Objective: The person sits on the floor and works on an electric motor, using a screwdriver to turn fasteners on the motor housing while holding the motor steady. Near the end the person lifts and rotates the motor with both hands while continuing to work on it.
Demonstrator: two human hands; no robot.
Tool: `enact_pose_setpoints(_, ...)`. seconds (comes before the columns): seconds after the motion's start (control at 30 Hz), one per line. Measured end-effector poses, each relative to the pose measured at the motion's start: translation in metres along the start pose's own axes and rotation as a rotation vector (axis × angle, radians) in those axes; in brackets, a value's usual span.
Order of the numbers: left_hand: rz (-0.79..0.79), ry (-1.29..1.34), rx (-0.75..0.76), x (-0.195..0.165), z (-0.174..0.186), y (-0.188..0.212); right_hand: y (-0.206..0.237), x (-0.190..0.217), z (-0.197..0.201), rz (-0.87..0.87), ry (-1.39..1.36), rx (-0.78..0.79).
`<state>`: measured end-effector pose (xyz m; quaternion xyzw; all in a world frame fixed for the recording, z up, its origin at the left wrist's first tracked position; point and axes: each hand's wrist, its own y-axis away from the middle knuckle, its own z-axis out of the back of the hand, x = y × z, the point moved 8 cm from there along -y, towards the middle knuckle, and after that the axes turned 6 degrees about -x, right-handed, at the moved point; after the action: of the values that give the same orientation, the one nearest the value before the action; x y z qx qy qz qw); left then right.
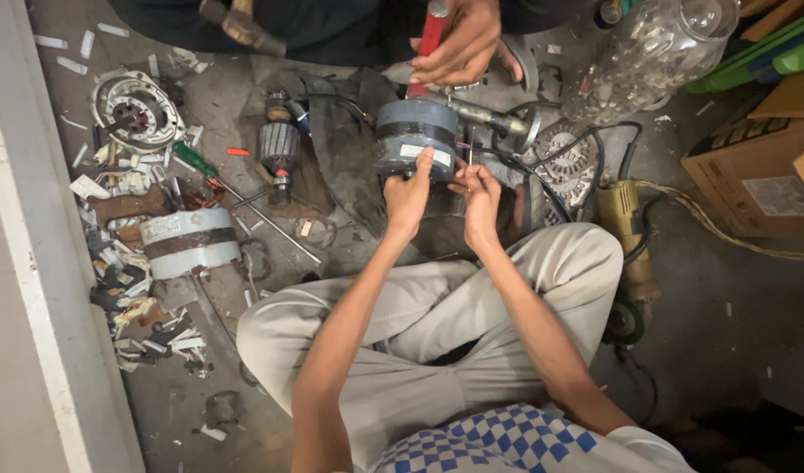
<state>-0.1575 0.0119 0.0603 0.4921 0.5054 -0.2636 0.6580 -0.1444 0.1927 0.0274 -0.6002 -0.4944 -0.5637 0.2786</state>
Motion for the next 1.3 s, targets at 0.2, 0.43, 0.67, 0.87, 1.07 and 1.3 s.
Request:
enact_pose_setpoints(0.2, -0.017, 0.024, -0.002, -0.004, -0.001, 0.001, 0.0, 0.0, 0.001, -0.018, -0.001, -0.01)
enact_pose_setpoints(0.43, -0.003, 0.034, -0.001, -0.001, -0.001, 0.002, 0.002, 0.002, 0.001, -0.006, 0.015, -0.009)
enact_pose_setpoints(0.67, -0.008, -0.007, 0.004, -0.006, 0.0, 0.003, 0.0, 0.001, 0.003, -0.015, 0.016, -0.017)
enact_pose_setpoints(0.87, 0.01, -0.036, -0.012, -0.004, 0.002, 0.004, 0.002, 0.001, 0.002, 0.004, -0.005, 0.004)
enact_pose_setpoints(1.07, -0.016, -0.089, -0.034, 0.003, 0.002, 0.0, 0.003, 0.001, 0.002, 0.01, -0.013, 0.014)
enact_pose_setpoints(1.3, 0.02, -0.018, -0.026, 0.013, -0.002, -0.004, 0.001, -0.001, 0.001, -0.02, 0.012, 0.002)
